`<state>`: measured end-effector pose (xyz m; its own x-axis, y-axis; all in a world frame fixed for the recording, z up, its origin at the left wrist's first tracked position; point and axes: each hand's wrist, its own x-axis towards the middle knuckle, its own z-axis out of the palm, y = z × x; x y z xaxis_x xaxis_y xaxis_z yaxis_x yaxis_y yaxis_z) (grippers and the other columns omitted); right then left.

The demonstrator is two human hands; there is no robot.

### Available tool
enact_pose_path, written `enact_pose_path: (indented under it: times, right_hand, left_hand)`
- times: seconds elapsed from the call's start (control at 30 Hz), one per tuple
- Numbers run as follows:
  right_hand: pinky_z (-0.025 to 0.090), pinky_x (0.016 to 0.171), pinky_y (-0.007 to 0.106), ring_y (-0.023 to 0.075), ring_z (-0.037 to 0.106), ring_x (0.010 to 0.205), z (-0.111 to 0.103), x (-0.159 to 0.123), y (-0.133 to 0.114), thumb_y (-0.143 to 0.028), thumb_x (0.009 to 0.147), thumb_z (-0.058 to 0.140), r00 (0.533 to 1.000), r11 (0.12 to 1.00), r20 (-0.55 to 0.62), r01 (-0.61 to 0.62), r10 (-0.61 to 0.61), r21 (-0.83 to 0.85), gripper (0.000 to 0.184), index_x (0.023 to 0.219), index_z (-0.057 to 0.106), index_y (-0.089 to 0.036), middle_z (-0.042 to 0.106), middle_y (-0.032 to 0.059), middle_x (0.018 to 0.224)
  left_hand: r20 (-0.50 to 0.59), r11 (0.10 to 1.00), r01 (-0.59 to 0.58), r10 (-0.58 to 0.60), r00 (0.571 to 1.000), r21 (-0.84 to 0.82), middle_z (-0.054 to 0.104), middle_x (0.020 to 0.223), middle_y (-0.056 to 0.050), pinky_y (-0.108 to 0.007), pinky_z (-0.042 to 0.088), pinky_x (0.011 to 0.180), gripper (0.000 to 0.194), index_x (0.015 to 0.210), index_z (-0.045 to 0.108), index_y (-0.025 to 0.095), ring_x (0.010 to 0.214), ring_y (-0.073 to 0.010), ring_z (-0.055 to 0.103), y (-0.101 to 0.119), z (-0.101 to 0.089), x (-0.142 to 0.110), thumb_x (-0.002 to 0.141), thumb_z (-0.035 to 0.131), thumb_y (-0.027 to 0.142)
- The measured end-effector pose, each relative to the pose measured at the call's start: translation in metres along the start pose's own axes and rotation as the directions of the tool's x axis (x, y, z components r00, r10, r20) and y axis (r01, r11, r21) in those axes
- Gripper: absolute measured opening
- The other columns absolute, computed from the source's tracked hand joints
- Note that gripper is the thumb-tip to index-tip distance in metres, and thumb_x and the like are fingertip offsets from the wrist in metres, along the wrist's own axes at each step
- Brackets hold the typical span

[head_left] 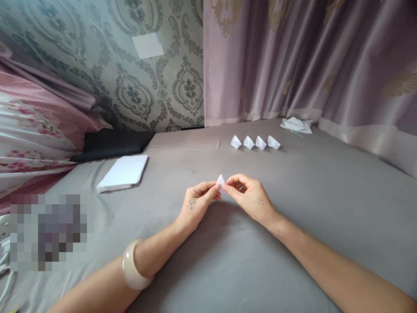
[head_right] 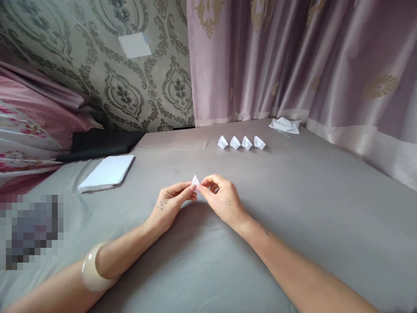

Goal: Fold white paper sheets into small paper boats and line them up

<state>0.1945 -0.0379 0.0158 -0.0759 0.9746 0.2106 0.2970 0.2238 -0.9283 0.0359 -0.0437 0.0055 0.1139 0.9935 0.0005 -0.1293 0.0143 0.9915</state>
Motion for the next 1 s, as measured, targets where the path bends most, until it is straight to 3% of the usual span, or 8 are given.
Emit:
enact_pose_path:
  times: [0.43,0.6,0.77,1.0]
  right_hand:
    - [0.040,0.055,0.025,0.0110,0.049,0.055,-0.0010,-0.0034,-0.0019,-0.038,0.080,0.063,0.998,0.998,0.045,-0.042,0.045,-0.049,0.017,0.074,0.063,-0.022,0.063,-0.0022,0.070]
    - [0.042,0.061,0.026,0.0113,0.049,0.061,-0.0018,-0.0032,0.0014,-0.036,0.077,0.065,1.000,0.996,-0.005,-0.015,0.015,-0.086,0.015,0.074,0.064,-0.022,0.064,0.0003,0.082]
    - [0.039,0.052,0.025,0.0104,0.045,0.054,-0.0025,-0.0023,-0.0002,-0.038,0.076,0.066,0.986,0.990,0.090,-0.139,0.139,-0.014,0.017,0.075,0.063,-0.021,0.063,-0.0017,0.069]
    - [0.042,0.057,0.024,0.0106,0.052,0.058,-0.0017,-0.0040,-0.0033,-0.036,0.078,0.065,0.989,0.992,0.093,-0.120,0.118,0.023,0.015,0.080,0.066,-0.021,0.068,-0.0006,0.076]
  left_hand:
    - [0.018,0.968,-0.113,0.112,0.994,0.222,0.064,0.089,-0.005,-0.026,0.054,0.071,0.023,0.089,0.075,0.018,0.072,-0.0138,0.063,0.0001,0.0000,-0.0022,0.082,0.065,0.037]
    - [0.011,0.958,-0.138,0.140,0.990,0.253,0.060,0.089,-0.004,-0.026,0.054,0.071,0.022,0.090,0.074,0.019,0.071,-0.0130,0.063,-0.0020,-0.0007,-0.0024,0.084,0.063,0.037]
    - [0.025,0.936,-0.194,0.196,0.980,0.294,0.059,0.089,-0.004,-0.026,0.053,0.069,0.020,0.091,0.073,0.019,0.070,-0.0123,0.062,-0.0052,-0.0007,-0.0016,0.086,0.061,0.034]
    - [0.079,0.883,-0.286,0.277,0.958,0.372,0.058,0.089,-0.004,-0.025,0.051,0.070,0.021,0.097,0.072,0.020,0.072,-0.0121,0.061,-0.0083,-0.0022,-0.0039,0.089,0.057,0.032]
